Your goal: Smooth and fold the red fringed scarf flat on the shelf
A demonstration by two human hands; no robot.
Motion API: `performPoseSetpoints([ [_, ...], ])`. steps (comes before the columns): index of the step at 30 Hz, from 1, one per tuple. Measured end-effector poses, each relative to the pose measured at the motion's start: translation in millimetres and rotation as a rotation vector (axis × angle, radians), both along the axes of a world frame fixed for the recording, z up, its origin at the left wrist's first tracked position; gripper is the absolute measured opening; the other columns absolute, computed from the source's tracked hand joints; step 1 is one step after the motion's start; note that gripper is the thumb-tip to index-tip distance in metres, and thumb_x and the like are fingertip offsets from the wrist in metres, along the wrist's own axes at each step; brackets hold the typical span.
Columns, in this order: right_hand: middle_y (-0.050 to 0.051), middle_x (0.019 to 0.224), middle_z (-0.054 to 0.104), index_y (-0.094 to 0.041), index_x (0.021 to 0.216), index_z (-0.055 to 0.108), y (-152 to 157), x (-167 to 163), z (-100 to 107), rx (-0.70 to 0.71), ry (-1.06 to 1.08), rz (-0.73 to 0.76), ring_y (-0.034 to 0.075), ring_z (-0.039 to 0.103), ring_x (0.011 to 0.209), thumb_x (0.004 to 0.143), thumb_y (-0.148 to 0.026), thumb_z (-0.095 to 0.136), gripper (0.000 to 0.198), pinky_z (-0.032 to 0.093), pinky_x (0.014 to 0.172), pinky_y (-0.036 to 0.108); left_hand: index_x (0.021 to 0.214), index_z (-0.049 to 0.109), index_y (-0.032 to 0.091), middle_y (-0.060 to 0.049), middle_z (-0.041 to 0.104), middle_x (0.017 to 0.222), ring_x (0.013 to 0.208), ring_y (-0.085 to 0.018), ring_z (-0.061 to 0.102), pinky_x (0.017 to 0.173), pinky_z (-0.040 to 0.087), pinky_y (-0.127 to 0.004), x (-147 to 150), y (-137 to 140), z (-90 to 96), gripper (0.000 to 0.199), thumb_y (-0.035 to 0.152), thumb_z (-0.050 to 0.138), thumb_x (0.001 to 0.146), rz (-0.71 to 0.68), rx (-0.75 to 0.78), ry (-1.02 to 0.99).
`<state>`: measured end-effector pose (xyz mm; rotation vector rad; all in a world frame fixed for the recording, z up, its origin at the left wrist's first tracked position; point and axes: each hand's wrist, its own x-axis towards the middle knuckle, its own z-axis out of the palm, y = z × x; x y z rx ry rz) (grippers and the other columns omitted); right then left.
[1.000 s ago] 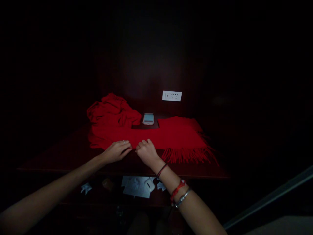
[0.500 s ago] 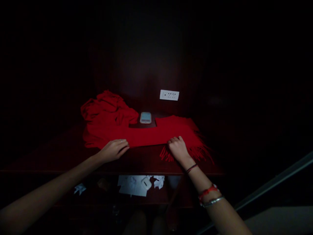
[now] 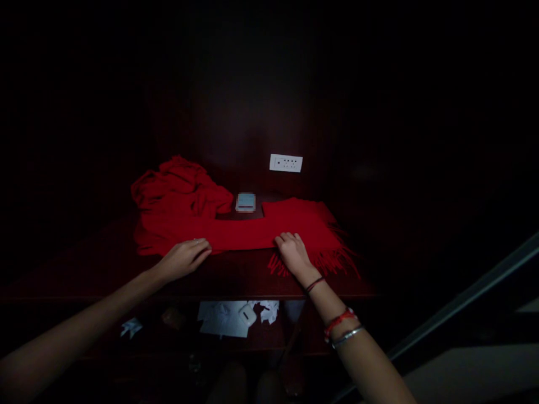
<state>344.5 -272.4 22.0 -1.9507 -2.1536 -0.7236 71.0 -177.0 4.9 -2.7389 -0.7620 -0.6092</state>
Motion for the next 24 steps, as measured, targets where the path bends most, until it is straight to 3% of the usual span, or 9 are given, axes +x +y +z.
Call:
performPoseSetpoints([
  [7,0.004,0.077,0.06,-0.017,0.089,0.057,-1.4,21.8,-2.1,-0.018,0.106,0.109,0.013,0.051,0.073,0.084,-0.021,0.039,0.02,0.03,0.07,0.025,0.077,0.049,0.016,-0.004,0.054,0.075,0.071,-0.015,0.051,0.068,0.04,-0.026,1.1,0.2,-0.8,0.025,0.024,0.026,0.085,0.005,0.013,0.094],
  [17,0.004,0.083,0.056,-0.021,0.092,0.059,-15.8,39.4,-4.8,0.01,0.092,-0.006,0.015,0.047,0.079,0.082,-0.02,0.042,0.02,0.031,0.071,0.026,0.08,0.051,0.016,-0.006,0.056,0.082,0.077,-0.016,0.053,0.073,0.041,-0.029,2.9,-3.2,3.6,0.025,0.023,0.027,0.084,0.048,0.081,0.205],
  [20,0.005,0.086,0.057,-0.018,0.097,0.056,-13.6,38.9,-6.5,0.018,0.11,0.005,0.016,0.047,0.081,0.081,-0.014,0.041,0.023,0.03,0.075,0.026,0.091,0.052,0.016,-0.009,0.055,0.094,0.084,-0.021,0.053,0.074,0.04,-0.033,21.6,-11.4,10.2,0.026,0.033,0.035,0.082,0.07,0.133,0.235],
  [24,0.006,0.086,0.058,-0.016,0.097,0.052,-11.3,38.0,-8.5,0.051,0.166,0.008,0.015,0.048,0.08,0.081,-0.01,0.038,0.022,0.03,0.074,0.025,0.109,0.044,0.018,-0.011,0.049,0.108,0.097,-0.024,0.048,0.08,0.038,-0.035,75.9,-26.9,17.2,0.043,0.046,0.043,0.076,-0.029,0.115,0.206],
])
